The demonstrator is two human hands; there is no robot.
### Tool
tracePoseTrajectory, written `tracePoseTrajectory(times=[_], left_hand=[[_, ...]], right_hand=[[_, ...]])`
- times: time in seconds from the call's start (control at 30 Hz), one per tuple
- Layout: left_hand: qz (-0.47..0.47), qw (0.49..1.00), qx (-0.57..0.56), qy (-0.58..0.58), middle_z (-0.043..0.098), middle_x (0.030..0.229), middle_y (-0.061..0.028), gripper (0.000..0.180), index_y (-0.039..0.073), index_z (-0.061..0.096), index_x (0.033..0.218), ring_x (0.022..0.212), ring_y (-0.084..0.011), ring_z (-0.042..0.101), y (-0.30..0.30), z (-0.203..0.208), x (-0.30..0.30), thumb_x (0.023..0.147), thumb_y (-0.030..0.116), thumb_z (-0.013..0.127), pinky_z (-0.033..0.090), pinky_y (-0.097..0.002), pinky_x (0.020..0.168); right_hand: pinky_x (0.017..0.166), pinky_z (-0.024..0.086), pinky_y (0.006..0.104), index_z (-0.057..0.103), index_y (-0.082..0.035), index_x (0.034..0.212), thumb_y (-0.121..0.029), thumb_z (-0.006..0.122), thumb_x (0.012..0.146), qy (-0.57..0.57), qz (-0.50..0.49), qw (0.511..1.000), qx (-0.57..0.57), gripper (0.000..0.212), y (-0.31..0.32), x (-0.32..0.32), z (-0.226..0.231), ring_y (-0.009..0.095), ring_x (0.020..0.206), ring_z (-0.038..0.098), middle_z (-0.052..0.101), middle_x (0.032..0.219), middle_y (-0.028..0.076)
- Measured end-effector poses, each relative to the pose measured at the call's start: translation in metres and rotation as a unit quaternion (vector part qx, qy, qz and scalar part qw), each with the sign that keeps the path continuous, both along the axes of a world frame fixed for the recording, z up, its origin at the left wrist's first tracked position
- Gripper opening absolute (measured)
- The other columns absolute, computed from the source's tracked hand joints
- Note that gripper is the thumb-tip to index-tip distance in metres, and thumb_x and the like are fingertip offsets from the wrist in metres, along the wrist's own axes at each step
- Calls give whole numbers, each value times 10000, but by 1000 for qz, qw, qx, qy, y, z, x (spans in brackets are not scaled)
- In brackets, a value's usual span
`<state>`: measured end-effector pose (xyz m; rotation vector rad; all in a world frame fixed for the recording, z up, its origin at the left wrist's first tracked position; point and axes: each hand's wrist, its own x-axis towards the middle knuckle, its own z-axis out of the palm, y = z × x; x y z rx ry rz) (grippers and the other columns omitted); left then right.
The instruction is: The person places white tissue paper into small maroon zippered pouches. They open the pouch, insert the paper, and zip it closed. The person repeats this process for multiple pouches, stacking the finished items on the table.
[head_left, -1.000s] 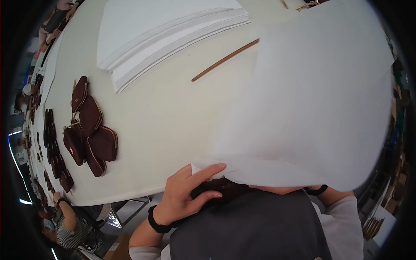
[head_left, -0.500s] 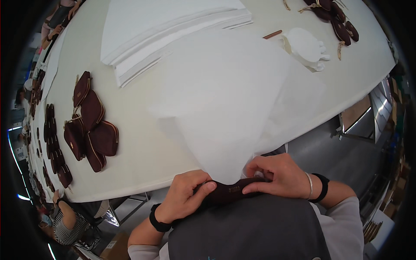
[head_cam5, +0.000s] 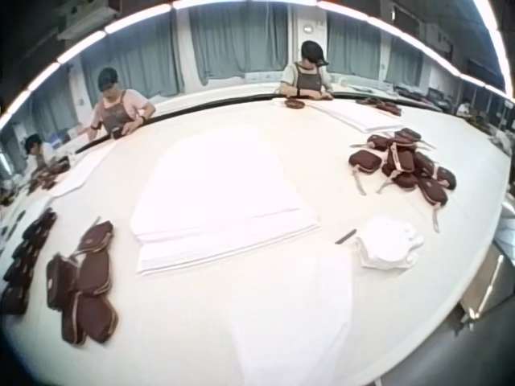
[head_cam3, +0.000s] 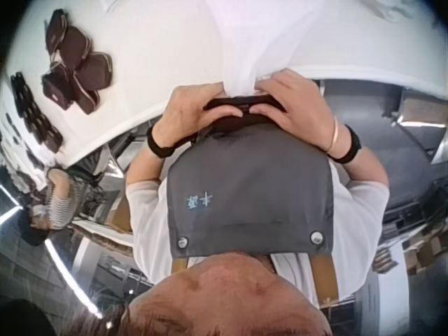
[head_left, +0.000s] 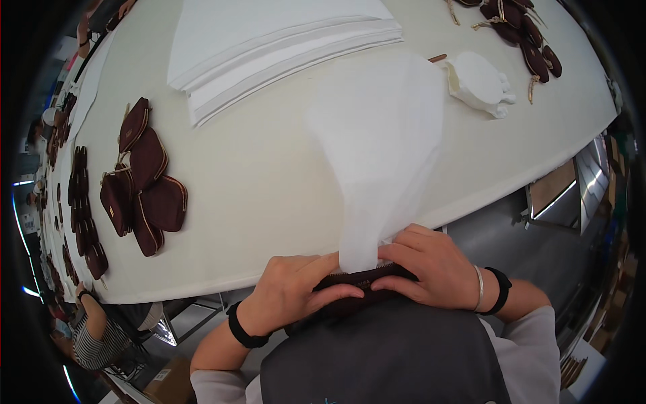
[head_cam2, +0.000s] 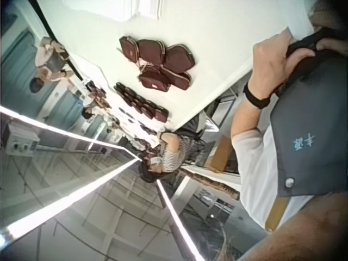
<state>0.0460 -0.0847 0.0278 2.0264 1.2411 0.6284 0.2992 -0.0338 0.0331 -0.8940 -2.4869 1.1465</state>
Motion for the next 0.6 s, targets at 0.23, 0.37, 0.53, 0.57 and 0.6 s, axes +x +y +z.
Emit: tracePoseTrajectory(times=[0.23,0.37,0.53,0.57,0.6], left_hand=[[85,989,-65,-98,672,804,-34,388,77,739,890,623,-162,600,-25,-28,-10,715,400,864,464,-281,526],[73,983,-25,-166,690,945,-73,248,36,706,783,724,-169,569,-13,-22,-11,808,244,839,467,-251,580],[72,918,-278,-273,706,1020,-101,364,52,608,1174,716,-118,507,-2,-18,-21,849,54,772,418,-222,583],[98,888,-352,-278,706,1022,-101,486,63,565,1281,715,-106,500,3,-10,-20,845,60,779,413,-223,578],[63,900,-362,-234,707,972,-64,804,110,346,1500,690,-80,473,10,-4,-20,821,23,768,410,-225,578]], right_hand=[[719,510,327,697,-57,931,-200,854,750,62,-43,997,-15,279,-1,2,-1,220,851,589,631,985,54],[701,506,325,708,-69,919,-184,858,732,110,-28,993,-30,265,-1,1,-10,216,828,603,633,955,41],[689,498,329,715,-78,919,-178,853,733,100,8,994,-53,253,3,-1,-4,220,823,607,621,921,34],[688,497,330,715,-79,919,-177,850,737,97,13,994,-51,248,4,-2,-3,221,820,605,617,914,35],[687,496,331,716,-79,919,-176,848,740,93,19,994,-49,242,5,-2,-2,223,818,602,613,908,36]])
